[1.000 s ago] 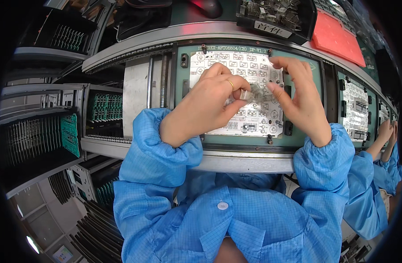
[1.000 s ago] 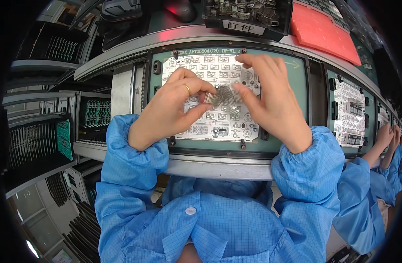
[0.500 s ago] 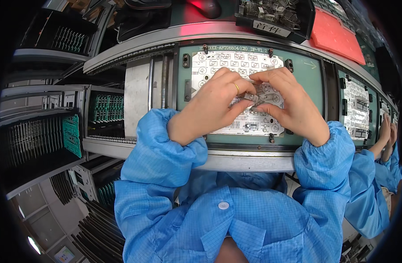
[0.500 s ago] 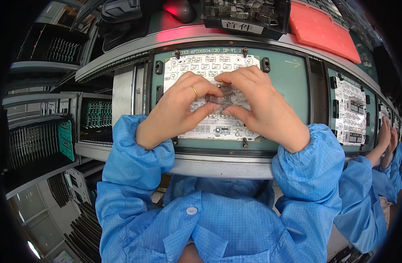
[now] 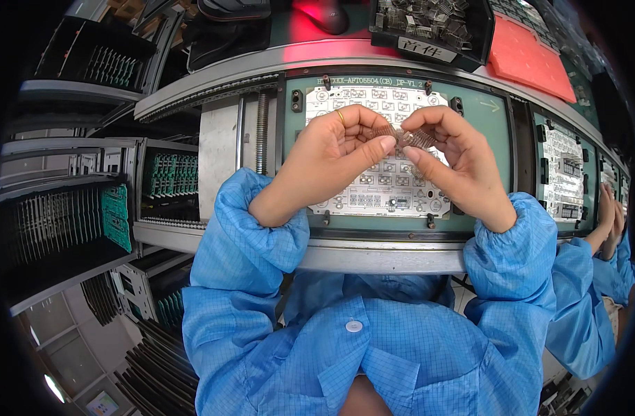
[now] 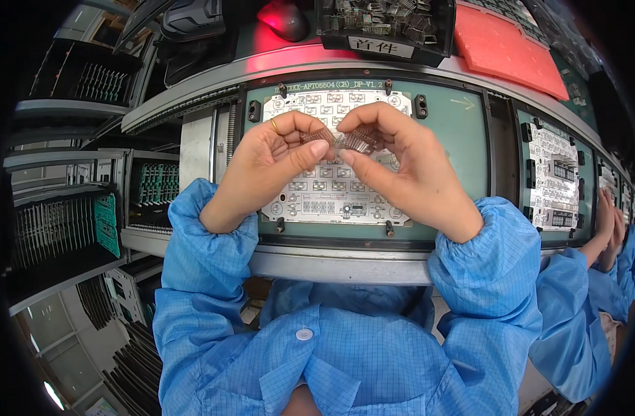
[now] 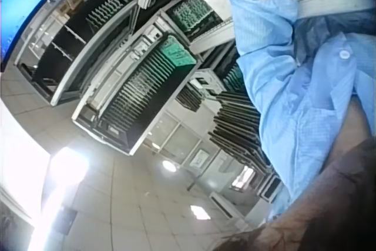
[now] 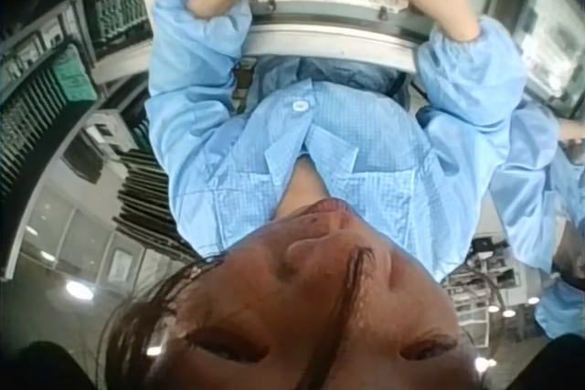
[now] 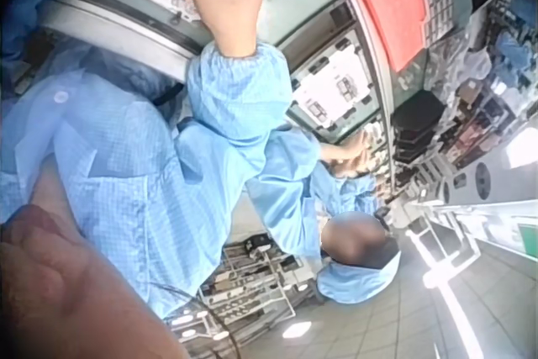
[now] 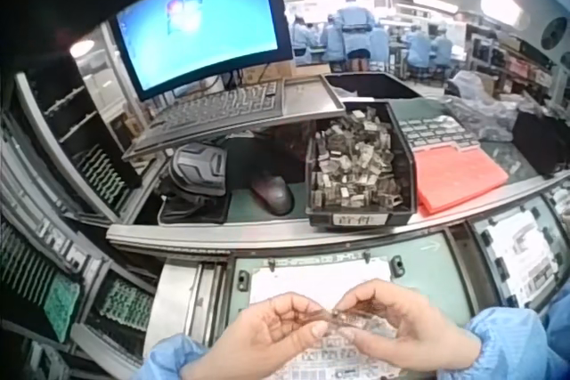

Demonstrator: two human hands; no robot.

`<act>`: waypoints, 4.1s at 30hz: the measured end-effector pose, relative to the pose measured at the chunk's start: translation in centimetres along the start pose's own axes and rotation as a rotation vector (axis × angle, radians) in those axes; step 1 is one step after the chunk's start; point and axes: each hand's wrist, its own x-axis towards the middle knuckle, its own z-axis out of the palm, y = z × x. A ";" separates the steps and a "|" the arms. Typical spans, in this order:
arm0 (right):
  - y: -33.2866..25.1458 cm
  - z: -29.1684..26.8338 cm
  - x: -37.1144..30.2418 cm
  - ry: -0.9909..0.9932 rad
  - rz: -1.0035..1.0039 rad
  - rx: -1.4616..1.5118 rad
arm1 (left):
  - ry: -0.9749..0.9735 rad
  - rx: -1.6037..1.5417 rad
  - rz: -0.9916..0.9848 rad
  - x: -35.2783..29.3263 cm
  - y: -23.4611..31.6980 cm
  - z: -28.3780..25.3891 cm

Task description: Manual assembly of electronic components into a PCB template at a factory workstation.

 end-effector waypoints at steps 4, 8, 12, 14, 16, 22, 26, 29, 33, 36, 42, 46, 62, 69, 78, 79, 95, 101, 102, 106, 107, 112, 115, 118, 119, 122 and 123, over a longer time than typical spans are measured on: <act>-0.2 0.2 0.0 0.027 0.082 0.154 | -0.005 -0.017 -0.005 0.1 -0.3 0.0; 0.1 0.1 0.0 0.054 0.067 0.173 | -0.008 -0.014 -0.001 0.2 -0.4 -0.1; 0.3 0.3 0.0 0.080 0.055 0.116 | 0.004 0.022 0.071 0.2 -1.2 0.0; 0.5 0.4 0.0 0.085 0.045 0.081 | 0.008 0.008 0.077 0.1 -1.1 0.2; 0.7 0.3 0.0 0.064 -0.025 -0.064 | 0.009 -0.006 0.083 0.1 -0.8 0.3; 0.7 0.0 0.0 0.061 0.020 -0.081 | -0.101 -0.124 -0.097 -0.1 0.2 -0.4; 0.2 0.2 0.0 0.052 0.104 0.230 | -0.093 0.568 0.129 -0.7 0.3 -0.4; 0.3 0.0 0.1 -0.009 0.155 0.367 | -0.077 0.918 0.339 -0.7 0.2 -0.5; 0.8 -0.2 0.1 0.097 0.042 0.096 | 0.072 0.648 0.242 -0.3 -0.1 0.5; 0.5 0.0 0.3 0.115 -0.079 -0.121 | 0.089 0.021 0.175 -0.1 -1.4 1.3; 0.5 0.5 0.3 0.095 -0.118 -0.107 | 0.042 -0.126 0.053 0.1 -1.5 1.0; 0.2 0.6 0.3 0.167 -0.054 0.145 | 0.062 -0.078 0.033 0.1 -0.7 0.6; -0.2 -0.6 0.3 0.118 -0.112 -0.229 | -0.008 -0.040 -0.080 -0.1 -0.3 0.0; -0.5 -1.0 0.3 -0.112 -0.068 -0.141 | -0.123 -0.051 -0.098 -0.1 -0.1 0.0; -0.1 -1.9 0.2 -0.083 0.004 0.250 | -0.064 -0.024 -0.066 0.0 0.3 -0.2; -0.1 -1.6 0.2 -0.076 0.027 0.256 | -0.064 -0.024 -0.066 0.0 0.3 -0.2; -0.6 -0.9 0.2 -0.080 0.054 0.084 | 0.003 -0.072 -0.091 0.3 -0.2 -0.3; -0.2 -0.6 0.2 -0.056 0.011 0.092 | 0.011 -0.109 -0.099 0.4 -0.4 0.1; 0.0 -0.7 0.2 -0.057 0.012 0.092 | 0.018 -0.103 -0.112 0.4 -0.3 0.2; 0.1 -0.8 0.3 -0.074 -0.005 0.078 | 0.022 -0.096 -0.116 0.3 -0.5 0.1; 0.1 -0.8 0.3 -0.074 -0.008 0.086 | 0.011 -0.072 -0.133 0.4 -0.5 0.0; 0.7 -0.8 0.2 -0.027 -0.056 0.158 | -0.047 -0.012 -0.215 0.6 -0.6 -0.4; 0.4 -1.8 0.2 0.117 -0.107 0.056 | -0.056 -0.008 -0.216 0.6 -0.6 -0.6; -0.1 -4.2 0.4 0.285 -0.197 -0.345 | 0.174 0.041 -0.006 0.9 -1.3 -0.2; -0.1 -4.8 0.3 0.251 -0.185 -0.517 | 0.237 0.111 0.075 1.1 -1.7 -0.5; 0.0 -4.5 0.4 0.206 -0.164 -0.706 | 0.303 0.227 0.079 1.1 -1.5 -1.1; 0.5 -4.3 0.5 0.180 -0.207 -0.729 | 0.298 0.266 0.093 1.2 -1.7 -1.3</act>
